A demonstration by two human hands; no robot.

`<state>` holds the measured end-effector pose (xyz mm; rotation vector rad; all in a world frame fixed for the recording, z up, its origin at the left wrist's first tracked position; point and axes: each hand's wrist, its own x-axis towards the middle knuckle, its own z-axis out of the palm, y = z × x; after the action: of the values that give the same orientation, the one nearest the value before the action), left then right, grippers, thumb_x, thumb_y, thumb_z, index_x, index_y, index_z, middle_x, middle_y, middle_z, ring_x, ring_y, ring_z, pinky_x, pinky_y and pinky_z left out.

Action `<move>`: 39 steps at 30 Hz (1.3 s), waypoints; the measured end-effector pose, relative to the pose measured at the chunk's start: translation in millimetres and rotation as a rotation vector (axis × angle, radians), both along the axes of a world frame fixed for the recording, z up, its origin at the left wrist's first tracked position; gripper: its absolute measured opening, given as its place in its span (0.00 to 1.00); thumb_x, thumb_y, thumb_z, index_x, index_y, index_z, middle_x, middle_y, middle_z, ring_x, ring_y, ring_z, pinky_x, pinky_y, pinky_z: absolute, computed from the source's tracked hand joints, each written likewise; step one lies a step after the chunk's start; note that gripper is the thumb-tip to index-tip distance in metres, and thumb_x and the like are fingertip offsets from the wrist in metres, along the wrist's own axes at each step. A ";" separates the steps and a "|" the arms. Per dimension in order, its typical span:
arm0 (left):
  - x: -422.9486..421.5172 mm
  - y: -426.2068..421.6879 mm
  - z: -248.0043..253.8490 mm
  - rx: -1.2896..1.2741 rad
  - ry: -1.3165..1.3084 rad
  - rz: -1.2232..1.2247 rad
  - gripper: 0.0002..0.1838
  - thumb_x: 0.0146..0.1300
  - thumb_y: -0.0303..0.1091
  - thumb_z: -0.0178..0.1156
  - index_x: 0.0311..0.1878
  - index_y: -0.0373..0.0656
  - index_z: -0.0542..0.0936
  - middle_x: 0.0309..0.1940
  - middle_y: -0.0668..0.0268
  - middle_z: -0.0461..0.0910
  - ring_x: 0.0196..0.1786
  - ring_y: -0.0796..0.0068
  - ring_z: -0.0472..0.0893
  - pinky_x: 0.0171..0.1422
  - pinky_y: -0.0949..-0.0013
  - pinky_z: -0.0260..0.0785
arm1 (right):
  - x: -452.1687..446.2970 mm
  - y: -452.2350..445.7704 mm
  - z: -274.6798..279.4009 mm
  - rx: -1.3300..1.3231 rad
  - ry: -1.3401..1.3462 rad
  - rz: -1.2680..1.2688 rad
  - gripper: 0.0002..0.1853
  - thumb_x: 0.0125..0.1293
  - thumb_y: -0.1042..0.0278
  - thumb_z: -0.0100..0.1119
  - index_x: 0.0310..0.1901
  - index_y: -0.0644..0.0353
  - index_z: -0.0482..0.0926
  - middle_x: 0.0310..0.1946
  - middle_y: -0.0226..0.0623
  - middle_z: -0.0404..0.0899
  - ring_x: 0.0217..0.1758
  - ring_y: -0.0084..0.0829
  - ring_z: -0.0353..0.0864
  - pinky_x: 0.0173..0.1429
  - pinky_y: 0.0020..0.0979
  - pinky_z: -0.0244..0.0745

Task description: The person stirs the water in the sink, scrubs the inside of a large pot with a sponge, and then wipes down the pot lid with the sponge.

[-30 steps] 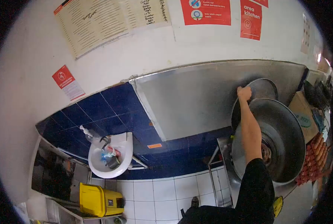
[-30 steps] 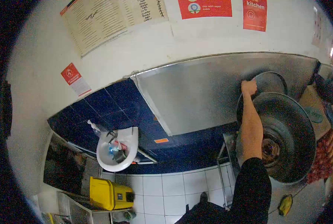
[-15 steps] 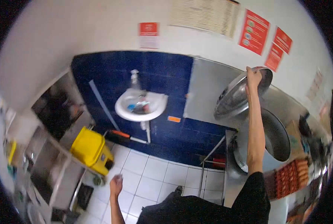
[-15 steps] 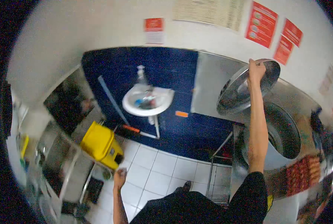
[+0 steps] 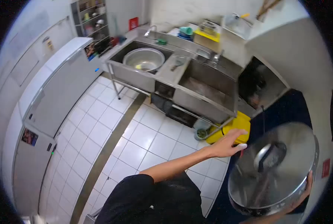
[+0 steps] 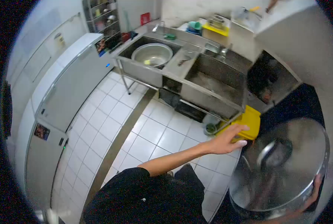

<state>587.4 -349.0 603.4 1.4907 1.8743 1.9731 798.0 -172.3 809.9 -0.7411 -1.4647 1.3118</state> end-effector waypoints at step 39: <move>-750.8 -210.0 -152.2 -0.383 -0.455 0.497 0.15 0.65 0.35 0.46 0.46 0.31 0.73 0.32 0.36 0.76 0.38 0.34 0.76 0.42 0.45 0.68 | -945.9 -285.9 -346.8 -0.584 -0.395 0.826 0.22 0.71 0.51 0.48 0.43 0.66 0.77 0.38 0.42 0.81 0.43 0.34 0.80 0.51 0.32 0.72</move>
<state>-163.4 -559.0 451.2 0.4571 2.3526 1.7481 -148.0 -458.2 463.1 -0.8227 -1.8093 2.3964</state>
